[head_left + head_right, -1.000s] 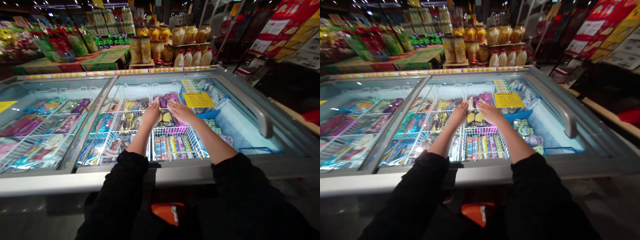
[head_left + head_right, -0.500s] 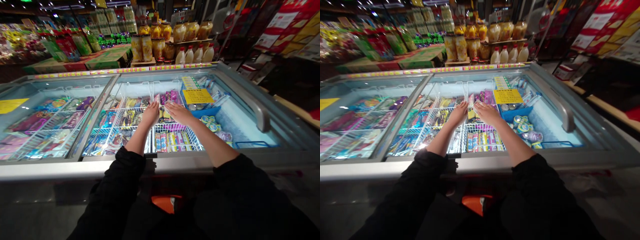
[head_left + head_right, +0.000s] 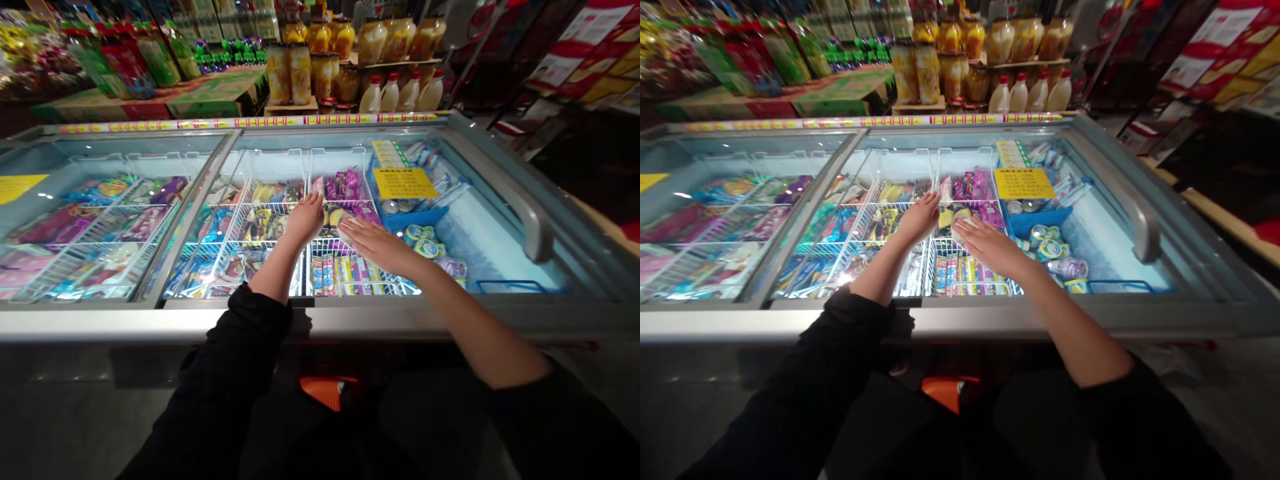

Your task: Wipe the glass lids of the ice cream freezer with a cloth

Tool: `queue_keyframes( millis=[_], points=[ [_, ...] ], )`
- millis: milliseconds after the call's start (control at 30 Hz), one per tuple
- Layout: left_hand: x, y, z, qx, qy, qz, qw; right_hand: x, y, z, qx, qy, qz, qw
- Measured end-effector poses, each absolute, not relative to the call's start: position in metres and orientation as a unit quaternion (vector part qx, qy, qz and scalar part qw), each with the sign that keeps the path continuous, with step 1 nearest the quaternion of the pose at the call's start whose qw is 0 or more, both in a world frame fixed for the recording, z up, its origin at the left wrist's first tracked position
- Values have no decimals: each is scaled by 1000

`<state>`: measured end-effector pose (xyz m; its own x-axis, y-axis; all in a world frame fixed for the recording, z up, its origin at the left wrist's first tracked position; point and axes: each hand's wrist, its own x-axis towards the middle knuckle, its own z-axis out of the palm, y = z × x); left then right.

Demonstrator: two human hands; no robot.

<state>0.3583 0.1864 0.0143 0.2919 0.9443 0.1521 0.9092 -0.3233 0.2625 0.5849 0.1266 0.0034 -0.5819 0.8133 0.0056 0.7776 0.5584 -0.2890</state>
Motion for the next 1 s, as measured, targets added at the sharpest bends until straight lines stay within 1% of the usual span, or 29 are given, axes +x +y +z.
queue_keyframes(
  millis=[67,167,333,433,567,700,833,933,1000],
  points=[
    [358,186,14,802,577,143,63,573,135,1,-460,-877,119,70],
    [357,185,13,803,574,148,56,567,129,3,-428,-891,134,67],
    [358,186,13,803,576,145,58,600,95,10,-357,-915,180,57],
    [359,187,13,803,574,145,65,612,92,9,-393,-902,164,62],
    [358,190,11,804,569,156,72,589,96,6,-445,-884,129,66],
    [356,191,8,806,568,148,73,567,79,11,-387,-905,171,51],
    [357,191,7,805,571,142,79,586,54,22,-336,-911,235,32],
    [358,193,6,803,570,151,87,602,54,24,-368,-897,245,34],
    [359,194,5,801,571,156,92,599,64,21,-405,-885,225,46]
  ],
)
